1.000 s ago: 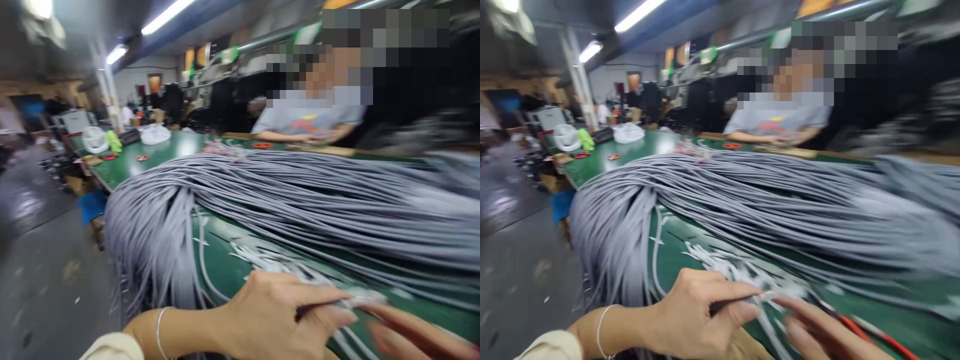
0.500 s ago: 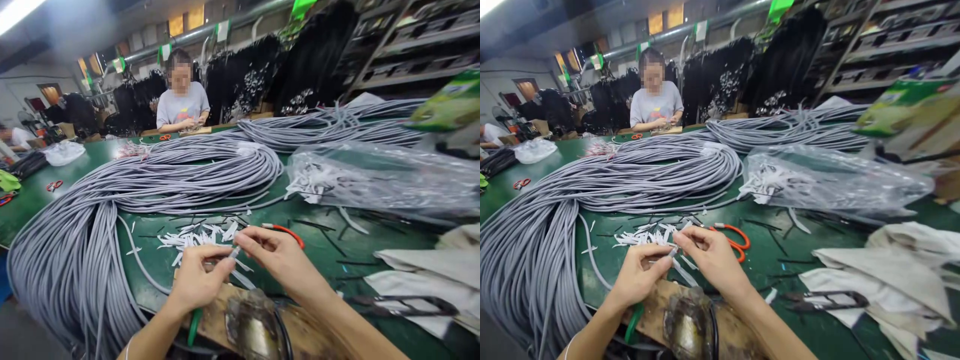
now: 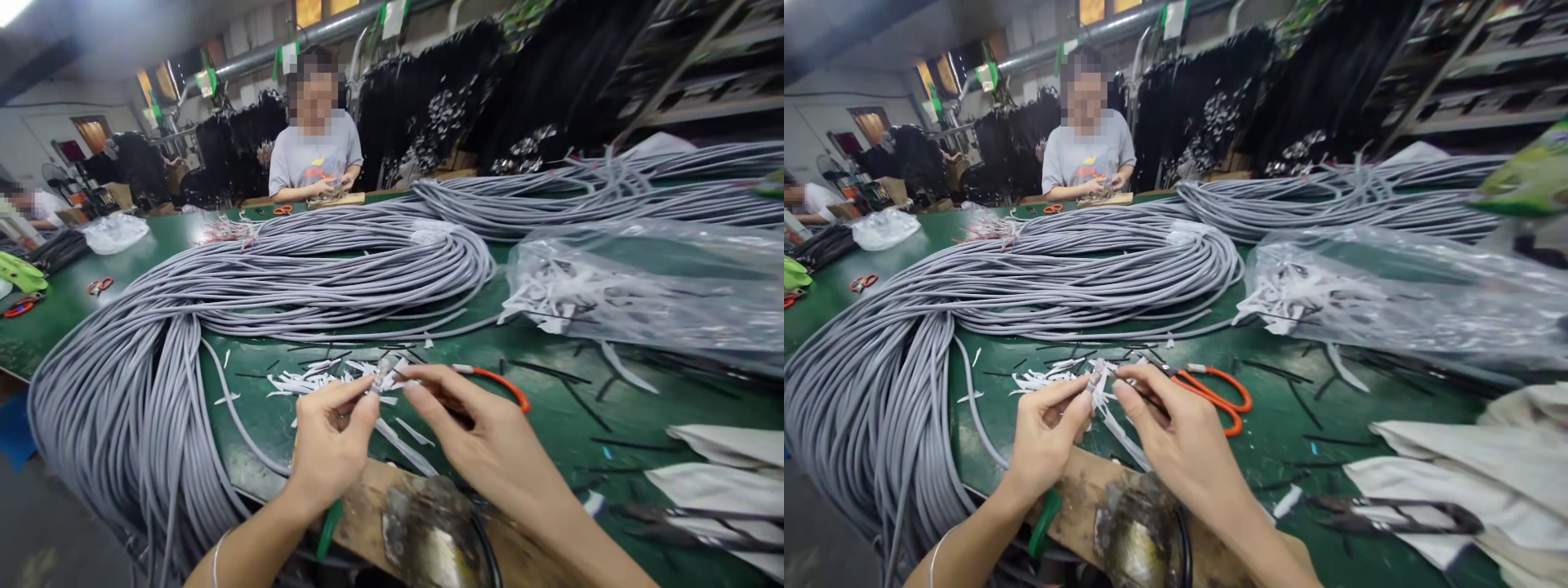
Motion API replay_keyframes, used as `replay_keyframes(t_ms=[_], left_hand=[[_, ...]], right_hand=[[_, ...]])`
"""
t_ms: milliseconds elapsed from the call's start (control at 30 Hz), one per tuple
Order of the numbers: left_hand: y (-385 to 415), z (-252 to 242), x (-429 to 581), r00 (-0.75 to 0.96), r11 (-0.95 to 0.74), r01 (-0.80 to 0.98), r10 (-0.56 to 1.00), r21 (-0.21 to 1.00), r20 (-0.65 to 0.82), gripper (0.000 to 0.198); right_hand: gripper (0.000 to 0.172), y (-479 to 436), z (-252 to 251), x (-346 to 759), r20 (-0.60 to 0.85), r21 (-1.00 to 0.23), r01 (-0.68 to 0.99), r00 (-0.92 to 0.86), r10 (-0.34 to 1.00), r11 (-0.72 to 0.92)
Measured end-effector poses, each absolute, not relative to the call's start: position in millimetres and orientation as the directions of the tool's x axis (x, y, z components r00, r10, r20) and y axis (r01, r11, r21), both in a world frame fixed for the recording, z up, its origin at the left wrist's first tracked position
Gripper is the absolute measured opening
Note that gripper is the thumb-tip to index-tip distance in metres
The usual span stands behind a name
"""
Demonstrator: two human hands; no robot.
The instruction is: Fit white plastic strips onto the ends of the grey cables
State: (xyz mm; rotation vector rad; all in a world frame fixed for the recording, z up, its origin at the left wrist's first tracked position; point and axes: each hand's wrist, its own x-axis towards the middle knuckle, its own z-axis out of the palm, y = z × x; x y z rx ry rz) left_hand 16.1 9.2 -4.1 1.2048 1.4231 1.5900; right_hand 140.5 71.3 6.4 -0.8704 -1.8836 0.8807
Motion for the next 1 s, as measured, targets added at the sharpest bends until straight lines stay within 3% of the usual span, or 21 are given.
replay_keyframes(t_ms=[133,267,600,733,800,900,1000], left_hand=[[8.9,-6.3,15.0,-0.338,-0.183,0.123,0.916,0.975,0.215,0.027],[8.4,-6.6,15.0,-0.331,-0.165,0.154,0.920,0.974,0.208,0.027],[6.8,1.6,15.5,-0.290,-0.200,0.365,0.904,0.909,0.315,0.026],[8.3,1.8,15.8,-0.226,-0.188,0.475,0.918,0.860,0.325,0.026],[8.8,2.2,16.8,-0.225,-0.164,0.495,0.924,0.853,0.308,0.026],[8.0,3.6,19.7,-0.247,-0.133,0.445,0.932,0.886,0.264,0.026],[7.3,5.2,20.8,-0.245,-0.098,0.395,0.947,0.913,0.208,0.027]], right_hand=[[0.030,69.2,9.6,143.4,0.545,-0.676,0.304,-0.408,0.733,0.672],[0.033,66.5,12.2,143.4,0.551,-0.627,0.350,-0.432,0.714,0.696],[0.044,67.9,11.7,142.8,0.341,-0.809,0.289,-0.477,0.810,0.511],[0.043,67.2,6.8,141.4,0.337,-0.794,0.294,-0.516,0.788,0.532],[0.037,63.9,4.3,140.8,0.457,-0.707,0.328,-0.463,0.759,0.626],[0.025,56.9,1.2,141.4,0.679,-0.475,0.402,-0.399,0.616,0.783],[0.016,49.7,-2.7,143.6,0.773,-0.277,0.458,-0.415,0.479,0.845]])
